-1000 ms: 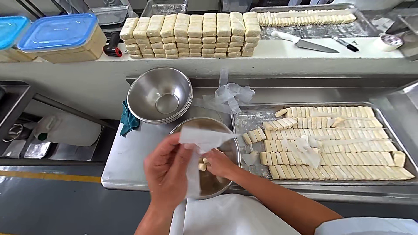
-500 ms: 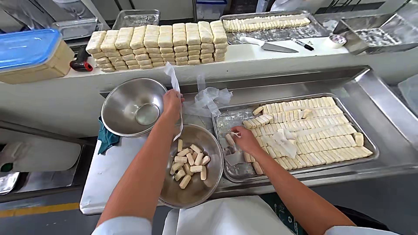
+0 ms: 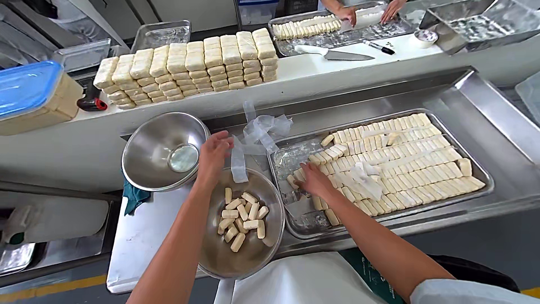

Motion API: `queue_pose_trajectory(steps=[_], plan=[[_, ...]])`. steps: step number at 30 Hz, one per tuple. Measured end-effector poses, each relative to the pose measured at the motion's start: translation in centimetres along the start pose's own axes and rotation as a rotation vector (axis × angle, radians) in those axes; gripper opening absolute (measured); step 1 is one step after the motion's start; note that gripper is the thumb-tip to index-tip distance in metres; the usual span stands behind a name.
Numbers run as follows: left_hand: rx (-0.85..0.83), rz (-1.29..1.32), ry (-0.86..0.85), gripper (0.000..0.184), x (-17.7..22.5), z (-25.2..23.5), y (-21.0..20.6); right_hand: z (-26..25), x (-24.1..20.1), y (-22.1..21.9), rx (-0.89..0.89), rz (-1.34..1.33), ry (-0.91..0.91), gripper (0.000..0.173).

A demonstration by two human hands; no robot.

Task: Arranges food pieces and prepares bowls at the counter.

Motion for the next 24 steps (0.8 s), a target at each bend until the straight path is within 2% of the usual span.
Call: queue_pose_trajectory(steps=[2, 6, 9, 11, 13, 15, 16, 18, 20, 22, 24], plan=[[-0.022, 0.039, -0.018, 0.037, 0.0, 3.5, -0.3, -0.7, -1.1, -1.5, 0.009, 0.067, 0.051, 0.084], [-0.012, 0.123, 0.045, 0.036, -2.5, 10.7, 0.1, -1.0, -1.9, -2.5, 0.028, 0.153, 0.057, 0.063], [0.067, 0.169, 0.095, 0.036, -4.8, 15.3, 1.2, -1.2, -1.5, -2.7, -0.019, 0.193, 0.046, 0.06], [0.13, 0.204, 0.137, 0.034, -5.7, 17.5, 1.8, -1.6, -1.1, -2.5, -0.064, 0.066, 0.036, 0.058], [0.166, 0.233, 0.166, 0.034, -5.7, 18.8, 2.0, -1.2, -1.5, -1.2, -0.151, -0.308, -0.002, 0.054], [0.17, 0.283, 0.172, 0.036, -5.3, 19.4, 1.6, 1.2, -3.9, 1.1, -0.186, -0.588, -0.007, 0.048], [0.155, 0.322, 0.169, 0.037, -4.9, 19.5, 1.1, 3.0, -5.9, 2.5, -0.186, -0.634, 0.024, 0.049], [0.079, 0.435, 0.171, 0.046, -4.5, 19.6, -0.8, 7.3, -10.8, 4.3, -0.145, -0.57, 0.161, 0.058], [0.031, 0.566, 0.211, 0.059, -4.7, 19.7, -2.7, 11.8, -15.7, 4.4, -0.119, -0.446, 0.329, 0.065], [0.131, 0.645, 0.276, 0.047, -5.4, 19.9, -2.8, 14.2, -18.6, 2.6, -0.206, -0.413, 0.416, 0.066], [0.283, 0.651, 0.336, 0.037, -6.3, 20.5, -1.3, 14.0, -19.1, 0.5, -0.309, -0.462, 0.419, 0.064]])
Point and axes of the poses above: each hand's wrist, its own z-axis away from the middle knuckle, its own y-axis out of the back of the hand, x = y × z, the point moved 10 cm from there along -z, towards the middle knuckle, and after that the axes turned 12 degrees about -y, right-handed, at the moved point
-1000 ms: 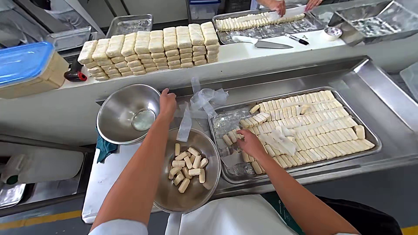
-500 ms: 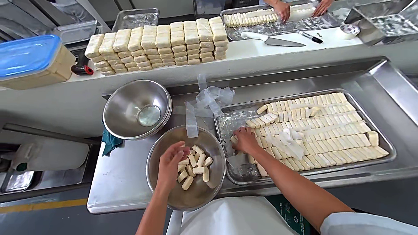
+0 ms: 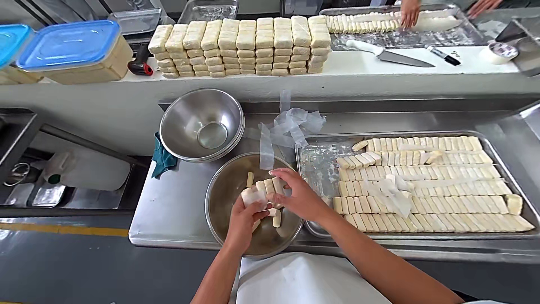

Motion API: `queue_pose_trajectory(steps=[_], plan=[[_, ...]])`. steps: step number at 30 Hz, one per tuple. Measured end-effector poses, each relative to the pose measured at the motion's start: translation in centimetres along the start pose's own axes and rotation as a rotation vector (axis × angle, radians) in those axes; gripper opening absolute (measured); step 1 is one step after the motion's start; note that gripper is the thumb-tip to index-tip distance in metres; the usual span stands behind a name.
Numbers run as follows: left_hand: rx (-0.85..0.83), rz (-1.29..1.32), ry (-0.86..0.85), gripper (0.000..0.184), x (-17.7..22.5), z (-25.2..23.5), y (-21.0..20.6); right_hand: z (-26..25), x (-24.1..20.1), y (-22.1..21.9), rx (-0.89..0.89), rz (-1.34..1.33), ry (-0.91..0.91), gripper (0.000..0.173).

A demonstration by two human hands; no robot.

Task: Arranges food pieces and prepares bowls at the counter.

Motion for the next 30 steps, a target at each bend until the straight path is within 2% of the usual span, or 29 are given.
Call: queue_pose_trajectory(steps=[2, 5, 9, 12, 15, 17, 20, 24, 27, 30], plan=[[0.049, -0.012, -0.013, 0.033, 0.4, 0.0, 1.4, -1.0, 2.2, -1.7, -0.122, -0.161, -0.095, 0.059], [0.032, -0.016, 0.008, 0.031, -0.4, 0.4, 2.2, -0.7, 4.5, -5.4, -0.302, -0.484, -0.241, 0.05], [0.034, 0.036, 0.026, 0.036, -1.2, 0.4, 2.5, -0.6, 5.3, -6.5, -0.326, -0.632, -0.3, 0.039], [-0.023, -0.108, -0.009, 0.038, -0.8, 0.1, 2.9, -0.6, 4.5, -5.8, -0.3, -0.483, -0.206, 0.029], [-0.094, -0.311, -0.118, 0.032, 0.2, -0.3, 2.6, -0.4, 3.6, -6.0, -0.289, -0.255, -0.148, 0.035], [-0.086, -0.466, -0.183, 0.027, 1.1, -0.5, 2.5, -0.2, 3.2, -5.8, -0.189, -0.162, -0.131, 0.035], [-0.012, -0.716, -0.242, 0.031, 2.3, -0.3, 2.4, 0.2, 3.1, -5.4, -0.029, -0.088, -0.116, 0.036], [0.083, -0.63, -0.347, 0.036, 3.6, -0.4, 3.9, 0.7, 3.4, -4.5, -0.058, -0.137, -0.168, 0.036], [0.09, -0.557, -0.331, 0.036, 5.0, -0.7, 5.4, 0.7, 4.3, -2.8, -0.055, -0.083, -0.133, 0.032], [-0.026, -0.556, -0.321, 0.036, 5.9, -0.6, 4.8, 0.7, 3.0, -2.5, -0.042, -0.014, -0.011, 0.054]])
Point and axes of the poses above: each hand's wrist, its own z-axis away from the middle knuckle, its own y-axis out of the back of the hand, x = y × z, the point moved 10 cm from there along -z, towards the middle knuckle, and after that the axes turned 12 degrees about -y, right-handed, at the moved point
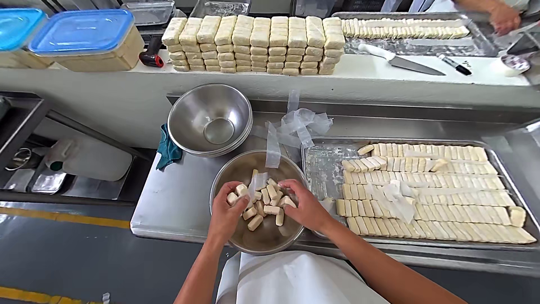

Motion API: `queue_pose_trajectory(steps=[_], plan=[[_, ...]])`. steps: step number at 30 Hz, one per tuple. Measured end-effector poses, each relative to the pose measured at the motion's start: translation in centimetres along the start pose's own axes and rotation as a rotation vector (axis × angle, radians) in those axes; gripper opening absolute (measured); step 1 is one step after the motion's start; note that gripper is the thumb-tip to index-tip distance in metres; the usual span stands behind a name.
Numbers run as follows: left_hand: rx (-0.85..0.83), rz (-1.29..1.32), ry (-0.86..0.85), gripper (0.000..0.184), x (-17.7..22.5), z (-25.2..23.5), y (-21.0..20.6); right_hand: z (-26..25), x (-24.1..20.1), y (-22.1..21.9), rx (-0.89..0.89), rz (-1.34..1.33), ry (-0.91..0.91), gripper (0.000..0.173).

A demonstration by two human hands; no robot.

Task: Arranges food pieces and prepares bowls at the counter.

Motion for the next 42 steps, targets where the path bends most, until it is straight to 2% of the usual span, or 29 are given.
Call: queue_pose_trajectory(steps=[2, 3, 6, 8, 11, 14, 17, 20, 23, 25, 27, 29, 30, 31, 32, 33, 34, 36, 38, 39, 40, 42], plan=[[-0.114, 0.049, -0.001, 0.039, 0.6, 0.2, -1.6, 0.2, -2.4, -1.6, -0.058, 0.092, 0.117, 0.066], [-0.147, 0.066, 0.0, 0.042, 0.8, 0.3, -2.4, 0.2, -3.4, -2.5, -0.088, 0.144, 0.154, 0.062], [-0.105, -0.009, 0.016, 0.045, 0.2, 0.2, -2.5, -0.3, -4.6, -3.8, -0.104, 0.286, 0.207, 0.028], [-0.103, -0.188, 0.052, 0.041, -1.6, 0.1, -1.4, -0.5, -4.7, -3.1, -0.042, 0.357, 0.27, 0.021], [-0.298, -0.512, 0.239, 0.041, -4.7, 1.1, -0.6, -1.0, -4.8, -0.9, 0.092, 0.341, 0.3, 0.017], [-0.408, -0.623, 0.338, 0.049, -6.4, 2.7, -0.7, -4.2, -4.1, 1.7, 0.141, 0.315, 0.192, 0.021], [-0.39, -0.557, 0.314, 0.05, -6.2, 3.0, -1.5, -10.3, -1.1, 4.5, 0.123, 0.147, -0.07, 0.026], [-0.378, -0.517, 0.259, 0.05, -5.5, 2.7, -2.2, -15.1, 2.0, 4.5, 0.009, -0.209, -0.306, 0.026], [-0.357, -0.493, 0.219, 0.051, -5.0, 2.5, -2.3, -18.0, 1.9, 5.1, 0.034, -0.533, -0.302, 0.021], [-0.317, -0.459, 0.198, 0.05, -4.7, 2.7, -1.9, -19.3, 0.4, 7.3, 0.119, -0.63, -0.234, 0.021], [-0.279, -0.438, 0.185, 0.048, -4.7, 3.0, -1.2, -20.6, -0.5, 10.9, 0.287, -0.508, -0.135, 0.019], [-0.264, -0.441, 0.162, 0.047, -4.9, 3.8, -0.7, -22.0, 0.5, 13.8, 0.414, -0.15, -0.122, 0.023], [-0.26, -0.439, 0.136, 0.047, -5.0, 4.0, -0.9, -22.1, 1.7, 14.5, 0.399, 0.085, -0.169, 0.033], [-0.255, -0.435, 0.113, 0.047, -5.0, 4.1, -1.1, -21.9, 3.0, 14.7, 0.348, 0.293, -0.238, 0.052], [-0.248, -0.43, 0.097, 0.047, -4.9, 4.2, -1.2, -21.3, 3.8, 14.7, 0.316, 0.454, -0.295, 0.069], [-0.241, -0.427, 0.082, 0.047, -4.8, 4.1, -1.3, -20.5, 4.2, 14.9, 0.322, 0.546, -0.323, 0.077], [-0.235, -0.422, 0.074, 0.047, -4.8, 4.1, -1.4, -19.5, 4.1, 15.5, 0.355, 0.58, -0.316, 0.077], [-0.232, -0.416, 0.066, 0.048, -4.8, 4.0, -1.5, -17.2, 4.2, 17.8, 0.443, 0.565, -0.256, 0.062], [-0.253, -0.431, 0.063, 0.048, -4.8, 3.9, -1.8, -14.5, 6.4, 21.7, 0.516, 0.553, -0.246, 0.044], [-0.268, -0.44, 0.058, 0.048, -4.7, 3.8, -1.9, -13.1, 8.4, 23.8, 0.549, 0.56, -0.279, 0.043], [-0.281, -0.447, 0.054, 0.048, -4.7, 3.6, -2.0, -11.7, 10.9, 25.8, 0.566, 0.578, -0.335, 0.049], [-0.309, -0.454, 0.045, 0.047, -4.4, 3.1, -2.4, -8.7, 16.5, 27.7, 0.552, 0.611, -0.48, 0.072]])
Point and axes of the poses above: each hand's wrist, its own z-axis away from the middle knuckle, its own y-axis out of the back of the hand, x = y × z, the point moved 10 cm from there along -z, towards the middle knuckle, and after that the axes turned 12 degrees about -y, right-handed, at the moved point
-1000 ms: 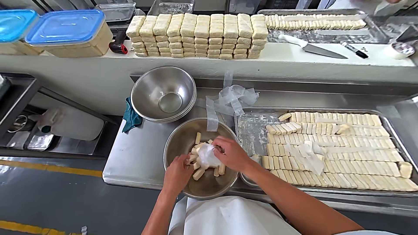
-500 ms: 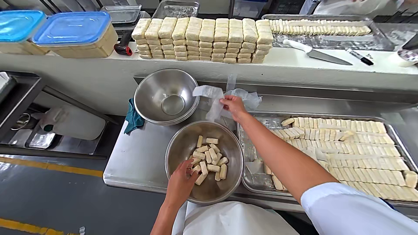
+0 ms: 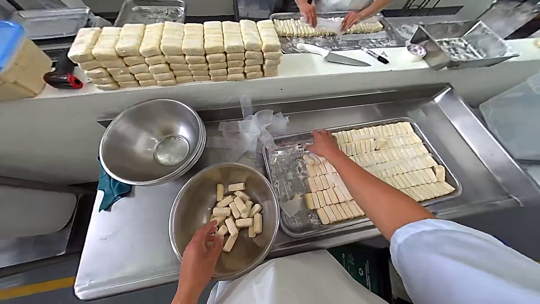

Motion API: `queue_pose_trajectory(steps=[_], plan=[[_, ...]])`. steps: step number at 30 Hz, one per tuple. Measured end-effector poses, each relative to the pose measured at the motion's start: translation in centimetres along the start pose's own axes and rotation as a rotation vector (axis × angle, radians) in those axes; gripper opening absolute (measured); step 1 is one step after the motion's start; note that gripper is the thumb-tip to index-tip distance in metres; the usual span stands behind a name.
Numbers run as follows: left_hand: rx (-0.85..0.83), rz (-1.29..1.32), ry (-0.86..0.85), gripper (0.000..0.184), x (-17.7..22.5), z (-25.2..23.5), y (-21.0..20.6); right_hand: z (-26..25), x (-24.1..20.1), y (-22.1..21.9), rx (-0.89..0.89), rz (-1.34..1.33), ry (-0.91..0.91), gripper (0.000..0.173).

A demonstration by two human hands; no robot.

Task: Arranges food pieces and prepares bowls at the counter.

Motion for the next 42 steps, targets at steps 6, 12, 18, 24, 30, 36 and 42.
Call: queue_pose_trajectory(steps=[6, 12, 18, 24, 30, 36, 42], plan=[[-0.048, -0.004, -0.004, 0.045, 1.8, -1.3, -1.4, 4.0, 4.0, -5.1, -0.084, 0.03, -0.046, 0.091], [-0.096, -0.015, -0.015, 0.044, 2.9, -2.1, -2.4, 6.7, -1.9, -7.1, -0.188, 0.207, 0.154, 0.07], [-0.078, -0.017, 0.003, 0.043, 2.8, -1.6, -1.9, 8.5, -4.0, -8.0, -0.246, 0.112, 0.367, 0.043], [-0.051, 0.101, 0.019, 0.044, 2.6, -1.0, -1.5, 10.7, -5.5, -3.2, -0.359, -0.548, 0.225, 0.034], [-0.006, 0.754, 0.012, 0.06, 5.1, -2.1, -2.7, 22.6, -15.0, 0.9, -0.505, -0.816, 0.371, 0.036], [0.151, 0.831, 0.137, 0.033, 4.1, -2.2, -1.9, 28.4, -19.5, -6.0, -0.847, -0.704, 0.443, 0.057], [0.159, 0.893, 0.066, 0.037, 3.5, -1.4, -0.1, 29.3, -17.4, -10.6, -1.246, -0.924, 0.253, 0.063]])
Point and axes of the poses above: each hand's wrist, its own z-axis away from the middle knuckle, its own y-axis out of the back of the hand, x = y × z, the point moved 10 cm from there along -z, towards the middle knuckle, and after that the axes turned 12 degrees about -y, right-handed, at the moved point
